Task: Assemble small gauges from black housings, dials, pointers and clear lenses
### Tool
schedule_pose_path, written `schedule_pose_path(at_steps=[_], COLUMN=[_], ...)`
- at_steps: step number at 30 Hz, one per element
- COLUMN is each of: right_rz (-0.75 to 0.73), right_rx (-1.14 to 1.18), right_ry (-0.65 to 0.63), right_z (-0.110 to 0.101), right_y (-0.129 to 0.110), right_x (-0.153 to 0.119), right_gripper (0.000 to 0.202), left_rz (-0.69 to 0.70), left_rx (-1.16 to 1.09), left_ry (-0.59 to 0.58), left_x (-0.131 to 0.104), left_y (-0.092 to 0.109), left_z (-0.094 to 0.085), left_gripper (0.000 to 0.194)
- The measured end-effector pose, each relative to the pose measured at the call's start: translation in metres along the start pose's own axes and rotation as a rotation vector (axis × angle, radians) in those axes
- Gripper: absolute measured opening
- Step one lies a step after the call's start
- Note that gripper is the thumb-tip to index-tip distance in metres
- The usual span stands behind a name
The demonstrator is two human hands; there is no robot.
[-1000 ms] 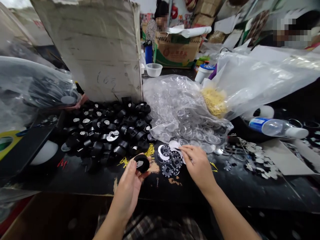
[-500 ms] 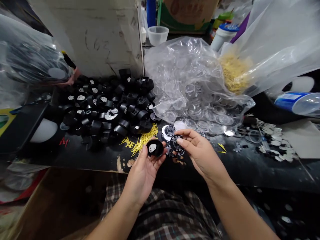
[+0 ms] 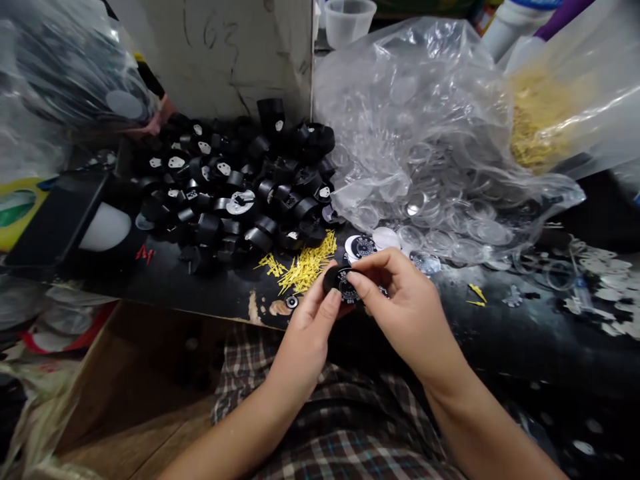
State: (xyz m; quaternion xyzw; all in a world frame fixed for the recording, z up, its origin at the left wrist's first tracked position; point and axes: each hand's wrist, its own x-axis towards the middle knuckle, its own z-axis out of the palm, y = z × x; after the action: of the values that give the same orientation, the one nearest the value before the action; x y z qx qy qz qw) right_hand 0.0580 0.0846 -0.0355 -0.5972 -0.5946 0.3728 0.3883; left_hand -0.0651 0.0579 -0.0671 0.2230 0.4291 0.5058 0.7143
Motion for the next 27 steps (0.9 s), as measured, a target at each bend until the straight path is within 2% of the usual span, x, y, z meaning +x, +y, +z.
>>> schedule_pose_path(at_steps=[5, 12, 15, 19, 21, 24, 27], right_rz=[0.105, 0.12, 0.145, 0.106, -0.008, -0.182, -0.237], right_rx=[0.088, -0.012, 0.021, -0.026, -0.125, -0.464, -0.827], right_ry=[-0.107, -0.097, -0.182, -0.316, -0.35, -0.26, -0.232], right_z=[-0.002, -0.002, -0.003, -0.008, -0.009, -0.002, 0.013], right_y=[0.005, 0.006, 0.009, 0.009, 0.008, 0.008, 0.011], right_x=[0.004, -0.002, -0.011, -0.016, -0.008, 0.014, 0.036], right_gripper=[0.007, 0.013, 0.014, 0.014, 0.015, 0.017, 0.014], left_rz=[0.009, -0.008, -0.022, -0.005, 0.01, 0.061, 0.107], left_rx=[0.08, 0.012, 0.104, 0.296, 0.257, 0.074, -0.045], left_ry=[-0.041, -0.055, -0.046, -0.052, 0.056, 0.238, 0.217], left_x=[-0.001, -0.002, -0.005, -0.013, -0.015, -0.008, 0.009], left_y=[-0.001, -0.002, -0.002, 0.005, 0.011, 0.021, 0.029], left_z=[-0.01, -0.007, -0.012, -0.031, -0.038, -0.04, -0.035], left_gripper=[0.039, 0.036, 0.029, 0.029, 0.03, 0.031, 0.031])
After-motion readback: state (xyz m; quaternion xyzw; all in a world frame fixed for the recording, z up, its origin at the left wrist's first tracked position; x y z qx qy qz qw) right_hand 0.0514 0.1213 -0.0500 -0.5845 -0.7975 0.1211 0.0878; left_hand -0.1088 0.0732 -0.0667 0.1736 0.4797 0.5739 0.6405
